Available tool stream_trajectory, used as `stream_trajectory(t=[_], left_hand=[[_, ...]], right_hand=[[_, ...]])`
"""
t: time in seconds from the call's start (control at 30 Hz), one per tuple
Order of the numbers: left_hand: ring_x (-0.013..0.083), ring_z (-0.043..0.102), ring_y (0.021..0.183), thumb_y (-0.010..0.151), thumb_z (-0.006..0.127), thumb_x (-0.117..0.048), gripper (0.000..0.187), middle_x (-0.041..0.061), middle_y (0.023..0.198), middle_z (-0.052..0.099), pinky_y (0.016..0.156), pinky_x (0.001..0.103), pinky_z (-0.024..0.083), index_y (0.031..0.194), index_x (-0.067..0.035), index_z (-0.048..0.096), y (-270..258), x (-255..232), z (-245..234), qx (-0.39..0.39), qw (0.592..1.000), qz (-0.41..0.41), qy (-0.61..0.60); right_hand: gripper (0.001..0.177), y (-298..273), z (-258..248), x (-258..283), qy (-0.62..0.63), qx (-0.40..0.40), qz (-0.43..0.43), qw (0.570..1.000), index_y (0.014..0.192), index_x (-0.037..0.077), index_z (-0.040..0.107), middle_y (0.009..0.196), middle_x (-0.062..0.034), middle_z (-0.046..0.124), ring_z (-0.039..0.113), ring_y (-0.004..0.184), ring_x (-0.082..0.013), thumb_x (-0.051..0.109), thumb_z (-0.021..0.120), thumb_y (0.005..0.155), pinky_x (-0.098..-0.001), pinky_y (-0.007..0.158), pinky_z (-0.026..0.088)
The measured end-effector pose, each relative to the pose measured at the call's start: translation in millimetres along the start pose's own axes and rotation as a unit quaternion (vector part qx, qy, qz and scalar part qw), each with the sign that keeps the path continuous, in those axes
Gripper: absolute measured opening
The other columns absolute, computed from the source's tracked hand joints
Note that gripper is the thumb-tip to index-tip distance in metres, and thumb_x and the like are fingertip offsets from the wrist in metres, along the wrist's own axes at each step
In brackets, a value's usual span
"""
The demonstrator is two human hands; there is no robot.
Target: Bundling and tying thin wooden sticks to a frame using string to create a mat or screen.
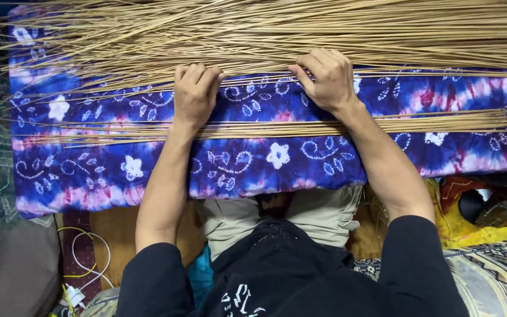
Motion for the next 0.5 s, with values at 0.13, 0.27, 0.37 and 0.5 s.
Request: stream_trajectory(t=[0.13, 0.27, 0.37, 0.5], left_hand=[[0.0175, 0.049, 0.075, 0.102, 0.077, -0.018, 0.010, 0.001, 0.082, 0.053, 0.081, 0.033, 0.039, 0.102, -0.009, 0.072, 4, -6, -4, 0.016, 1.000, 0.019, -0.009], [0.0154, 0.055, 0.077, 0.104, 0.072, -0.021, 0.010, 0.000, 0.085, 0.061, 0.081, 0.033, 0.042, 0.103, -0.011, 0.074, -4, 6, -4, 0.062, 0.998, 0.013, -0.007], [0.0171, 0.058, 0.080, 0.105, 0.073, -0.018, 0.009, 0.001, 0.089, 0.065, 0.084, 0.034, 0.043, 0.105, -0.009, 0.073, -4, -5, -22, 0.093, 0.996, 0.007, -0.015], [0.0213, 0.062, 0.085, 0.101, 0.075, -0.025, 0.023, 0.007, 0.099, 0.070, 0.084, 0.035, 0.044, 0.113, -0.005, 0.073, -17, -30, -27, 0.144, 0.988, 0.012, -0.048]], right_hand=[[0.017, 2, -7, -4, 0.053, 0.051, 0.005, 0.997, 0.095, 0.005, 0.074, 0.086, -0.0042, 0.068, 0.056, 0.063, -0.0176, 0.020, 0.079, 0.102, -0.0321, 0.059, 0.047], [0.011, 0, -21, -11, 0.066, 0.104, 0.024, 0.992, 0.099, 0.005, 0.075, 0.088, -0.0051, 0.071, 0.057, 0.064, -0.0158, 0.015, 0.076, 0.104, -0.0292, 0.059, 0.048], [0.010, -16, -40, -15, 0.078, 0.112, 0.052, 0.989, 0.099, 0.003, 0.075, 0.086, -0.0058, 0.069, 0.056, 0.064, -0.0173, 0.011, 0.077, 0.103, -0.0313, 0.059, 0.048], [0.008, -39, -50, -3, 0.103, 0.125, 0.074, 0.984, 0.101, 0.003, 0.078, 0.090, -0.0079, 0.077, 0.064, 0.067, -0.0173, 0.011, 0.078, 0.099, -0.0302, 0.065, 0.054]])
Point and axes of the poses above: each hand's wrist, its own y-axis towards the middle knuckle, its own z-axis out of the palm, x = y × z, the point moved 9 cm from there along y, towards the middle knuckle
